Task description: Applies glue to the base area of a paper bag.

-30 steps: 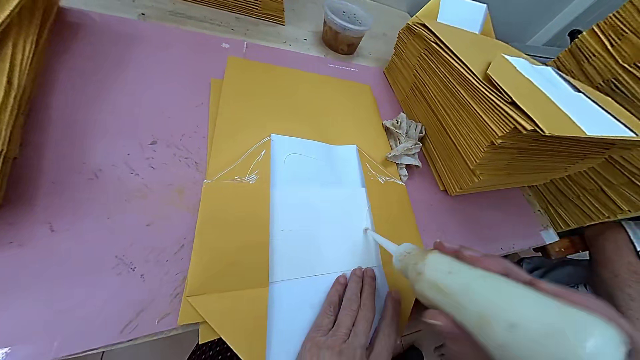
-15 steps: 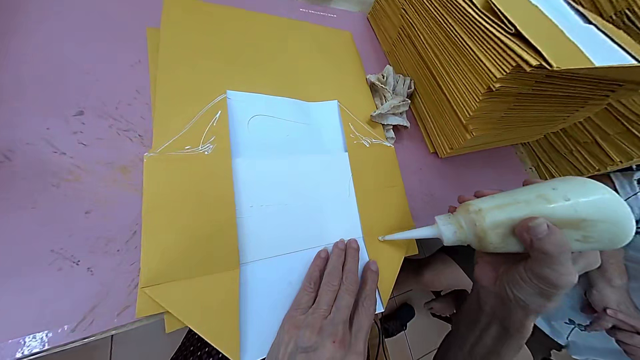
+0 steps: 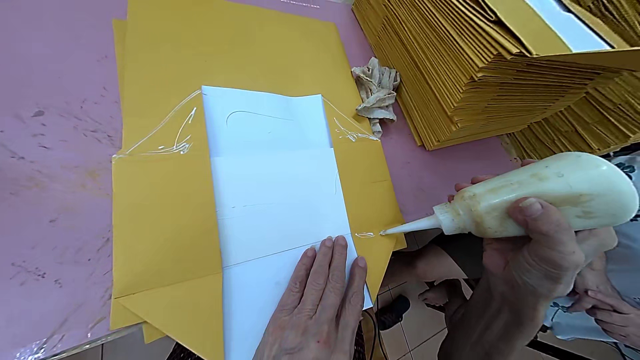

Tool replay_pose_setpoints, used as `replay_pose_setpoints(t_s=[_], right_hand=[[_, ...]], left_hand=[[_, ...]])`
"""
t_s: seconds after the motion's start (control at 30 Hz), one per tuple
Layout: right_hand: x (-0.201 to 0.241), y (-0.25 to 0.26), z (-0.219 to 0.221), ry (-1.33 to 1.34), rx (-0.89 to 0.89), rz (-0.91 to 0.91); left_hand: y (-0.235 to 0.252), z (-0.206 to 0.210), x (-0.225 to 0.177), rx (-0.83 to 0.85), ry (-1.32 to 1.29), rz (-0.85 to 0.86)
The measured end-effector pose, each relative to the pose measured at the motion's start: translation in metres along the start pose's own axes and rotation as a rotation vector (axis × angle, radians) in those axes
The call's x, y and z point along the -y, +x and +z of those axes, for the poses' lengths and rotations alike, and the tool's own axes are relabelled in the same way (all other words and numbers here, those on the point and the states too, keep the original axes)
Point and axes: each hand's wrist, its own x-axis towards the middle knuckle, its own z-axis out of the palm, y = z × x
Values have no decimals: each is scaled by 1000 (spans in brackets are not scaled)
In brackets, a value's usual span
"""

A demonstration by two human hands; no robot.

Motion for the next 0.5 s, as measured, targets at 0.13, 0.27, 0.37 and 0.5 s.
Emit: replay_pose_setpoints(t_s=[0.13, 0.27, 0.37, 0.5], right_hand=[[-3, 7, -11, -26, -12, -9], [-3, 14, -15, -56, -58, -21], [-1, 16, -16, -59, -78, -5], [-1, 15, -18, -36, -63, -5]], left_hand=[[0, -1, 0, 5, -5, 1], [0, -2, 1, 11, 1, 5], [0, -2, 0, 10, 12, 2], [0, -2, 0, 10, 9, 3]])
